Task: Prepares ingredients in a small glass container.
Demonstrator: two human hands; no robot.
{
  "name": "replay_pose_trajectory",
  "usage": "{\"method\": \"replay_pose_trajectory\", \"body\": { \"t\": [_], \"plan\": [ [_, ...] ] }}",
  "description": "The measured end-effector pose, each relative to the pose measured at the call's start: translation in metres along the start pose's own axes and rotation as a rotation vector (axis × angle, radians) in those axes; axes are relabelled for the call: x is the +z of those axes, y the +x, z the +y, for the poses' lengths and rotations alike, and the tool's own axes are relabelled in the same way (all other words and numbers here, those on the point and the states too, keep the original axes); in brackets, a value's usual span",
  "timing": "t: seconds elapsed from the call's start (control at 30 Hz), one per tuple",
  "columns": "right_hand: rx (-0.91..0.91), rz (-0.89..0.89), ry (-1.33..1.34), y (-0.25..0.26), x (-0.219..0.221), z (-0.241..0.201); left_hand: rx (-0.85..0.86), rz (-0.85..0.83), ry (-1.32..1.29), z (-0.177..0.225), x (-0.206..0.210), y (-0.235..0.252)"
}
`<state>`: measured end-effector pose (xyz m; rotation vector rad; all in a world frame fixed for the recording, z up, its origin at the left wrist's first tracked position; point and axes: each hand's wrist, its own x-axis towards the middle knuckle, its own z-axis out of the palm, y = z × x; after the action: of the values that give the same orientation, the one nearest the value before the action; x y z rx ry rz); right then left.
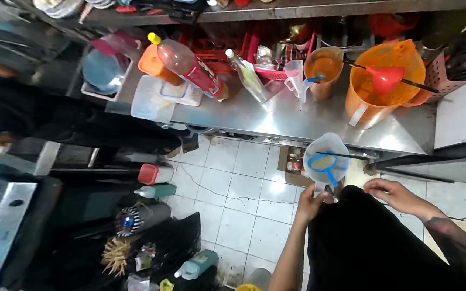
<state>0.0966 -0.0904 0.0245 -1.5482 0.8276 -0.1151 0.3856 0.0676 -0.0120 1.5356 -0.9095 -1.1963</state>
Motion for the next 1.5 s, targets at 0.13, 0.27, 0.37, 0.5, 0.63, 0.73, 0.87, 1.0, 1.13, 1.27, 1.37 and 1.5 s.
{"method": "replay_pose_trajectory", "body": {
  "t": [0.13, 0.27, 0.37, 0.5, 0.63, 0.73, 0.87, 1.0, 1.13, 1.27, 1.37, 1.5],
  "plan": [
    [-0.085, -0.156, -0.064, 0.059, 0.007, -0.021, -0.019, 0.12, -0.027, 0.0, -0.015, 0.022],
    [-0.104, -0.214, -0.072, 0.104, 0.0, -0.029, -0.039, 0.102, -0.015, 0.013, -0.034, 0.059],
    [-0.054, -0.233, -0.034, 0.129, -0.006, -0.034, -0.089, 0.013, 0.077, 0.028, -0.055, 0.094],
    [-0.021, -0.247, -0.018, 0.159, -0.007, -0.035, -0.156, -0.127, 0.132, 0.035, -0.082, 0.14],
    [-0.034, -0.208, 0.012, 0.184, -0.008, -0.04, -0.176, -0.208, 0.118, 0.032, -0.104, 0.179],
    [-0.009, -0.19, 0.013, 0.194, -0.008, -0.041, -0.153, -0.273, 0.152, 0.035, -0.116, 0.202],
    [0.007, -0.207, -0.026, 0.194, 0.0, -0.043, -0.094, -0.341, 0.166, 0.037, -0.128, 0.226],
    [-0.035, -0.299, -0.088, 0.182, 0.023, -0.079, -0.048, -0.419, 0.26, 0.035, -0.145, 0.238],
    [-0.226, -0.253, -0.101, 0.189, 0.064, -0.141, -0.018, -0.334, 0.342, 0.046, -0.201, 0.248],
    [-0.393, -0.032, -0.067, 0.234, 0.103, -0.219, 0.189, 0.359, 0.259, 0.055, -0.263, 0.306],
    [-0.343, 0.107, -0.088, 0.285, 0.123, -0.265, 0.205, 0.653, 0.213, 0.069, -0.287, 0.365],
    [-0.166, 0.301, 0.049, 0.363, 0.142, -0.29, 0.107, 0.587, 0.352, 0.078, -0.295, 0.4]
  ]
}}
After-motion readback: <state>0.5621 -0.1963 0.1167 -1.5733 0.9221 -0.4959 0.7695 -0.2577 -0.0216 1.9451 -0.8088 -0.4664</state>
